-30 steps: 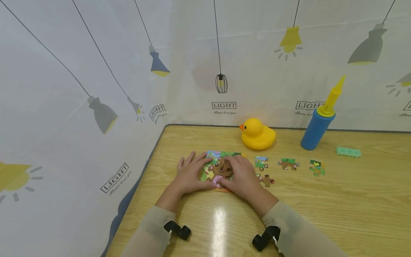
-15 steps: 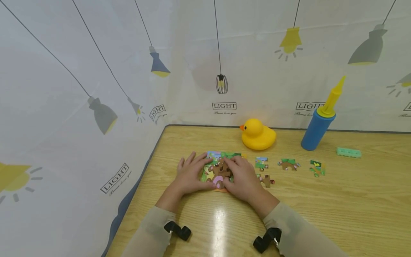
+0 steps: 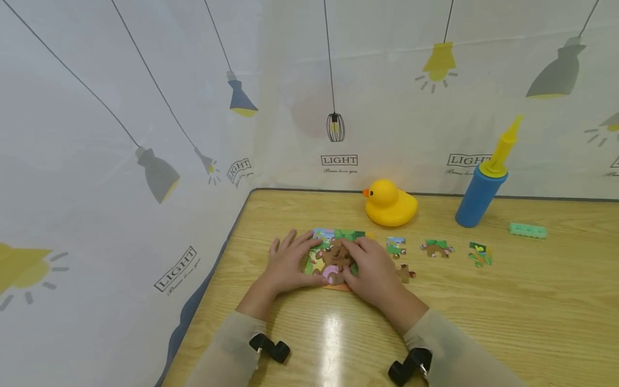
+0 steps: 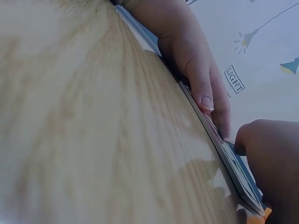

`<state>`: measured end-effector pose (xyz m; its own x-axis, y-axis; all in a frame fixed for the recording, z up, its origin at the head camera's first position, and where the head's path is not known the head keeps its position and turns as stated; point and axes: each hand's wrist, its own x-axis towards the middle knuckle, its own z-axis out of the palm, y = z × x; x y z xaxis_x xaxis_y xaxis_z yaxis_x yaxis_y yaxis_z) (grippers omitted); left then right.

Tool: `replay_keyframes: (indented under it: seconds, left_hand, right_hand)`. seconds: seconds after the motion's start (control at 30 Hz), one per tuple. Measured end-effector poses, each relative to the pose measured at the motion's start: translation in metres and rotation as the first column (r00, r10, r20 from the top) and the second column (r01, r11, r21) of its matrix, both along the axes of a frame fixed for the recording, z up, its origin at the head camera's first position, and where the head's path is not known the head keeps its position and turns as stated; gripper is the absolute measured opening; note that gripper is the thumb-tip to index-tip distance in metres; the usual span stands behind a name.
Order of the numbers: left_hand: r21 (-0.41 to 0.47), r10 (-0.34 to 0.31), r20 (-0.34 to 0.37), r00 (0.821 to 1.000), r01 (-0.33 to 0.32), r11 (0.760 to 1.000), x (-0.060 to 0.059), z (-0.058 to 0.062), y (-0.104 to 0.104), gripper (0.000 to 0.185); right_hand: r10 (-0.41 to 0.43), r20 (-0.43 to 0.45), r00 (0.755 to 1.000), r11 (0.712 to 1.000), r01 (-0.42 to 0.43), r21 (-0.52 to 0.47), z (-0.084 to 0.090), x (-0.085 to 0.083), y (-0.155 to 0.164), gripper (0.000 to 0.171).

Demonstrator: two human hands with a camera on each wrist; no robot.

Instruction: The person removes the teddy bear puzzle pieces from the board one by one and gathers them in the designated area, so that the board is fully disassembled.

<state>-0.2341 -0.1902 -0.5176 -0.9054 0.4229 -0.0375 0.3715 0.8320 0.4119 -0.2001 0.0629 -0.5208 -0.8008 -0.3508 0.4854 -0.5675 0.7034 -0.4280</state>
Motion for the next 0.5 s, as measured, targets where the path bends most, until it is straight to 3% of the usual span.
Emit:
replay_keyframes:
  seconds: [0.5]
  left_hand:
    - [-0.012,-0.004,-0.003,1.0,0.004,1.0,0.001,0.003,0.0,0.101]
  right_hand:
    - [0.072,-0.095,0.993,0.993,-0.081,-0.089,-0.005,0.011,0.031,0.046]
